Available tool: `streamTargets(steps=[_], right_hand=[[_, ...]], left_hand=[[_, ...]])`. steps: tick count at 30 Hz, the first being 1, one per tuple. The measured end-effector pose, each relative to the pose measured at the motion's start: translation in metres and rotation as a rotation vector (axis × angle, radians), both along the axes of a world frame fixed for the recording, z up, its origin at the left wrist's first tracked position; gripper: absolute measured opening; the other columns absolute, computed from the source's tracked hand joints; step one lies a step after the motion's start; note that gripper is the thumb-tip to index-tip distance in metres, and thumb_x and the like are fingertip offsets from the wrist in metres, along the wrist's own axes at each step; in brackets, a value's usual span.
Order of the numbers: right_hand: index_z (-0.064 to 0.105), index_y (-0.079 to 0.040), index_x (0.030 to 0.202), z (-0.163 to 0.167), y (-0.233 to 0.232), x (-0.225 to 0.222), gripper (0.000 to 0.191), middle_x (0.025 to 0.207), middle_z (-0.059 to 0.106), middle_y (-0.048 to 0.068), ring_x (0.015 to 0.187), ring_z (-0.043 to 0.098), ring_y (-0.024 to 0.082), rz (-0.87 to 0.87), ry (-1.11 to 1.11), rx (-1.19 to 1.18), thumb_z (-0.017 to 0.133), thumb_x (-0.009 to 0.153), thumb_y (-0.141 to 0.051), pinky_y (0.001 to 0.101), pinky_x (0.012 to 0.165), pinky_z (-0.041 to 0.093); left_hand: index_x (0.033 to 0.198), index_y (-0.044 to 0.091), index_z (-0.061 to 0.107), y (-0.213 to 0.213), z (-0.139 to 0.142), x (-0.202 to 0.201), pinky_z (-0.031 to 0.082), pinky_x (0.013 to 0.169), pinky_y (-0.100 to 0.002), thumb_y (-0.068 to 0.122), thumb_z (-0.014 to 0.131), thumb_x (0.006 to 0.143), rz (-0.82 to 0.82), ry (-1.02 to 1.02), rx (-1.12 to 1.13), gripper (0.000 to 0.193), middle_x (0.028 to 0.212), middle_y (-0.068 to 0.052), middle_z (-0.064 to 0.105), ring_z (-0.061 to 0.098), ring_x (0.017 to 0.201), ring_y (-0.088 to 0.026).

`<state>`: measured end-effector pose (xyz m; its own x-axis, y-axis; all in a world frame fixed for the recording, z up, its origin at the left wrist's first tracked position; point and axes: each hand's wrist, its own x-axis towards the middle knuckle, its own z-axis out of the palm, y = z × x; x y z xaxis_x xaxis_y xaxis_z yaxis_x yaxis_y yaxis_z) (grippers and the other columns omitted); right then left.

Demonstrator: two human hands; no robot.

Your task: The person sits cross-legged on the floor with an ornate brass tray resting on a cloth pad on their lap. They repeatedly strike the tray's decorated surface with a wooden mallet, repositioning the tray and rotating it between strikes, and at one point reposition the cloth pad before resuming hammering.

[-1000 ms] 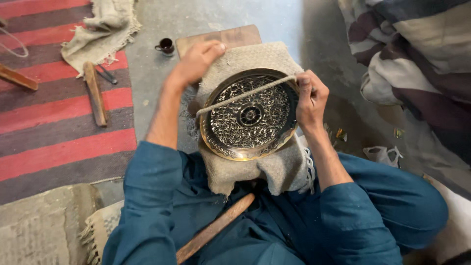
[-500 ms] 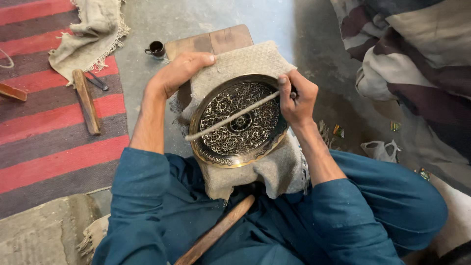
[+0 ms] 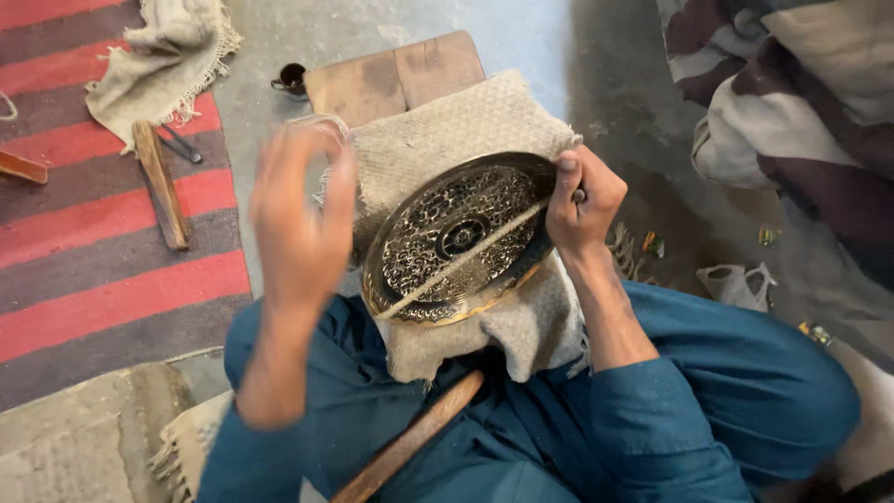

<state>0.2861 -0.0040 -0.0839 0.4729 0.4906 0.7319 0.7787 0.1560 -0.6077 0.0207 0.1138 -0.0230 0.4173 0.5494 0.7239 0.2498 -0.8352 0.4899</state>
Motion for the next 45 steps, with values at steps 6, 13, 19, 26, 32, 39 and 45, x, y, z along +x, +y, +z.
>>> streamTargets(steps=[6,13,19,26,32,39,45], right_hand=[[0.045,0.001,0.079,-0.008,-0.004,0.005,0.049,0.068,0.032,0.01,0.06,0.034,0.017,-0.041,0.022,-0.049,0.053,0.115,-0.032,0.038,0.057,0.03],[0.048,0.001,0.079,0.005,-0.009,0.015,0.05,0.066,0.032,0.007,0.061,0.034,0.014,0.157,0.086,-0.156,0.053,0.115,-0.035,0.0348,0.056,0.029],[0.057,-0.001,0.083,0.032,-0.01,0.02,0.056,0.069,0.046,0.001,0.066,0.042,0.009,0.312,0.147,-0.142,0.048,0.114,-0.046,0.0296,0.059,0.033],[0.058,-0.002,0.082,0.053,0.018,0.017,0.056,0.074,0.047,-0.004,0.073,0.042,0.009,0.434,0.232,-0.218,0.05,0.113,-0.049,0.0287,0.062,0.034],[0.049,0.001,0.073,0.052,0.023,0.009,0.054,0.062,0.035,-0.001,0.06,0.034,0.009,0.293,0.015,-0.134,0.061,0.113,-0.033,0.0328,0.054,0.026],[0.047,0.002,0.072,0.056,0.035,0.006,0.055,0.06,0.028,0.003,0.055,0.03,0.009,0.179,-0.007,-0.104,0.065,0.114,-0.03,0.0333,0.05,0.025],[0.037,-0.002,0.058,0.053,0.044,0.012,0.072,0.054,0.032,-0.005,0.052,0.027,0.008,0.187,0.193,-0.08,0.059,0.113,-0.043,0.0353,0.051,0.016]], left_hand=[[0.117,0.001,0.053,-0.085,-0.046,-0.042,0.053,0.082,-0.038,0.012,0.078,0.088,0.033,-0.026,-0.315,0.04,0.102,-0.012,0.061,0.062,0.091,-0.027],[0.109,0.005,0.065,-0.072,-0.07,-0.065,0.052,0.072,-0.033,0.013,0.079,0.084,-0.192,0.372,-0.475,0.03,0.091,-0.009,0.066,0.063,0.081,-0.023],[0.097,0.003,0.064,-0.021,-0.04,-0.072,0.048,0.065,-0.029,0.009,0.069,0.087,-0.235,0.335,-0.555,0.012,0.078,-0.004,0.061,0.057,0.072,-0.011],[0.095,0.006,0.053,-0.004,-0.018,-0.018,0.038,0.068,-0.021,0.001,0.05,0.09,-0.439,-0.076,-0.676,0.007,0.085,0.006,0.048,0.044,0.078,-0.005],[0.096,0.005,0.053,-0.018,-0.018,0.007,0.037,0.07,-0.022,-0.002,0.044,0.091,-0.301,-0.302,-0.624,0.012,0.087,0.004,0.05,0.045,0.08,-0.004],[0.097,0.003,0.055,-0.015,-0.009,0.022,0.039,0.072,-0.022,-0.003,0.044,0.093,-0.243,-0.298,-0.605,0.014,0.087,0.004,0.051,0.046,0.081,-0.005],[0.107,0.002,0.065,-0.027,-0.003,0.022,0.045,0.083,-0.032,-0.001,0.048,0.099,-0.122,-0.128,-0.186,0.019,0.092,-0.008,0.059,0.053,0.086,-0.022]])
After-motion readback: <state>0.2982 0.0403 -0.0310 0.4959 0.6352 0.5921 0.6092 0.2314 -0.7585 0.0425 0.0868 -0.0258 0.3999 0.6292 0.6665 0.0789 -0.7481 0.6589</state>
